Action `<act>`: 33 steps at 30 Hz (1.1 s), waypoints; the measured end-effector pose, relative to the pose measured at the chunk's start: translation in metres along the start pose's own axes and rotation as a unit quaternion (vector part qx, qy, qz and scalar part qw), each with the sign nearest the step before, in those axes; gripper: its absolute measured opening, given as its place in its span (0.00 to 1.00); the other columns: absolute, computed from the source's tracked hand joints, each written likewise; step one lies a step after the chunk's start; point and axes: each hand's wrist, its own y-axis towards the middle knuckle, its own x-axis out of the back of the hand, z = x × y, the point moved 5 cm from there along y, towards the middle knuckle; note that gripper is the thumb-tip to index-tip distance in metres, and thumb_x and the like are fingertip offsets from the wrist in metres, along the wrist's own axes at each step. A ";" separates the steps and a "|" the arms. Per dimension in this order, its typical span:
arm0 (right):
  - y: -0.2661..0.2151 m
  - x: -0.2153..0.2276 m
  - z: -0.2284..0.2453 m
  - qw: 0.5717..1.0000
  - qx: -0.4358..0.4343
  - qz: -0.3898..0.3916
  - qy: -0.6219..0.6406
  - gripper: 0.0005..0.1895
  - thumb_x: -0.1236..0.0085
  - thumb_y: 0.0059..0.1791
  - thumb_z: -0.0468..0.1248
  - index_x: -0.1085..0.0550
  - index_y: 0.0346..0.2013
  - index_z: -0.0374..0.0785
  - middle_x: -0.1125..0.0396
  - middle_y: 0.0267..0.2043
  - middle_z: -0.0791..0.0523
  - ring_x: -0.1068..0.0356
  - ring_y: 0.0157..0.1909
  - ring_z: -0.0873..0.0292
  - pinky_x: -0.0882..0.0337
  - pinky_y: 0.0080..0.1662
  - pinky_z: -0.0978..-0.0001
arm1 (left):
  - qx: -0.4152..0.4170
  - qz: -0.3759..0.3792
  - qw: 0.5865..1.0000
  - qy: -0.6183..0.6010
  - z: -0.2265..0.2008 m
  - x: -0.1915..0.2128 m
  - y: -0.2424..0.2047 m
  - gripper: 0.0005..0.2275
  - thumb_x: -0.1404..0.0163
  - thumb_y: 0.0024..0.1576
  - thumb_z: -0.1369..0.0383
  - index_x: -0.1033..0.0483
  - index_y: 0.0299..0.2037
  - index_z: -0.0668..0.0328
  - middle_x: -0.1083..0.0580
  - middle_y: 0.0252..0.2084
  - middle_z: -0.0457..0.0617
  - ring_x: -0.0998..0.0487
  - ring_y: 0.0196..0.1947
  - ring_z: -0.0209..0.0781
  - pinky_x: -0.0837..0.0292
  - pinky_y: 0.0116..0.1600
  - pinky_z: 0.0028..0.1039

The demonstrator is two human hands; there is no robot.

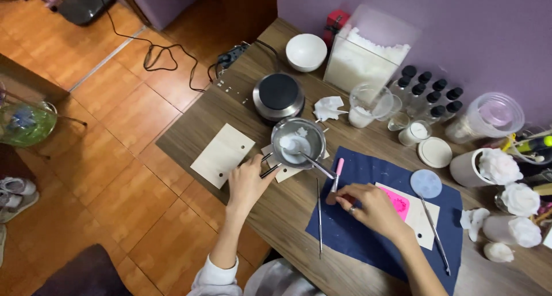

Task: The person is demolding small decorative wax pieces from a pink silicone mold and stirring wax in a small melting pot using a spoon.

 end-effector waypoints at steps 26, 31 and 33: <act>-0.020 -0.010 -0.014 0.999 0.035 0.030 -0.012 0.06 0.46 0.46 0.40 0.25 0.28 0.43 0.30 0.21 0.57 0.30 0.28 0.56 0.34 0.37 0.69 | 0.057 -0.121 0.991 -0.009 -0.017 0.070 0.091 0.14 0.40 0.44 0.54 0.21 0.35 0.47 0.25 0.24 0.40 0.22 0.29 0.53 0.28 0.35 0.43; -0.019 -0.011 -0.008 0.998 0.064 0.028 -0.009 0.06 0.47 0.46 0.41 0.25 0.29 0.44 0.31 0.21 0.57 0.30 0.28 0.56 0.35 0.37 0.68 | 0.074 -0.082 0.994 0.009 -0.016 0.074 0.094 0.14 0.40 0.45 0.56 0.21 0.39 0.49 0.23 0.27 0.43 0.22 0.31 0.56 0.29 0.40 0.45; -0.021 -0.012 -0.008 0.997 0.070 0.026 -0.014 0.06 0.47 0.47 0.41 0.25 0.29 0.44 0.31 0.22 0.56 0.30 0.29 0.55 0.35 0.37 0.68 | 0.074 -0.075 0.994 0.015 -0.008 0.068 0.099 0.14 0.40 0.45 0.56 0.21 0.39 0.48 0.23 0.27 0.44 0.22 0.32 0.56 0.29 0.40 0.45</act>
